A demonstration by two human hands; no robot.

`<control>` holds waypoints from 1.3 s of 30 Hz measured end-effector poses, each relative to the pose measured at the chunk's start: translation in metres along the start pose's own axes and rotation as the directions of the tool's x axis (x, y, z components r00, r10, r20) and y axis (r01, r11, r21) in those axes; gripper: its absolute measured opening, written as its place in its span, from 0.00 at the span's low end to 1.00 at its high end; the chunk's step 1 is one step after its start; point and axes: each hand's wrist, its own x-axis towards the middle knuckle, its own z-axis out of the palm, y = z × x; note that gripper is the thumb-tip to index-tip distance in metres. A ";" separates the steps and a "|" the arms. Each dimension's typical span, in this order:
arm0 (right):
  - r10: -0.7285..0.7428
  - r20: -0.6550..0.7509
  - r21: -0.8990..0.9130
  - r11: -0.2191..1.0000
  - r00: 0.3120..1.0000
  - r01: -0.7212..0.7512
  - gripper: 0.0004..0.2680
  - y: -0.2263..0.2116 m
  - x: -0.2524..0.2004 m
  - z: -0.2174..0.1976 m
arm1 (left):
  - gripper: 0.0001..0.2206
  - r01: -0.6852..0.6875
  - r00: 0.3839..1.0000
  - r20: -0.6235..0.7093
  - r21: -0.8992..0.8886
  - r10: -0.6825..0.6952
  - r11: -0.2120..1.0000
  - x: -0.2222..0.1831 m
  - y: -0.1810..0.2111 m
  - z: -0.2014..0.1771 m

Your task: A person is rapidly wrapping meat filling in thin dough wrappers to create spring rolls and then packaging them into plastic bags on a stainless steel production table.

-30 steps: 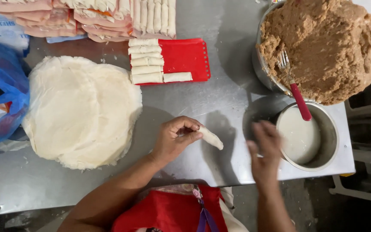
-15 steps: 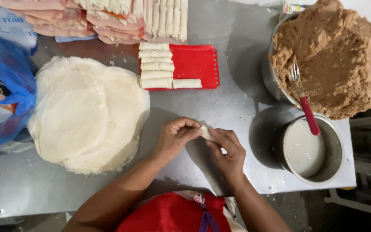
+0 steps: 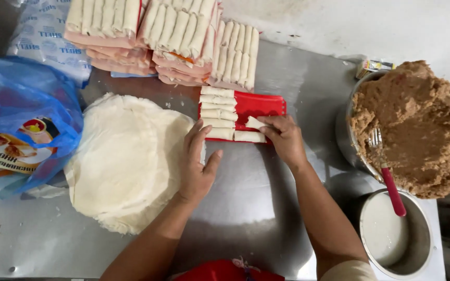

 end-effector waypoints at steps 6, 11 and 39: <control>-0.075 0.156 0.001 0.997 0.985 0.076 0.09 0.010 0.014 0.011 | 0.31 0.043 0.987 0.151 0.108 -0.059 0.993 -0.005 -0.004 0.006; -0.099 0.152 0.070 0.994 0.983 0.089 0.08 0.018 0.015 0.026 | 0.32 0.069 0.982 0.167 0.097 -0.084 0.993 -0.008 -0.005 0.009; -0.029 0.290 0.247 0.968 0.957 -0.046 0.09 -0.091 -0.169 0.007 | 0.52 0.174 0.788 0.258 0.777 -0.558 0.605 -0.027 0.034 -0.187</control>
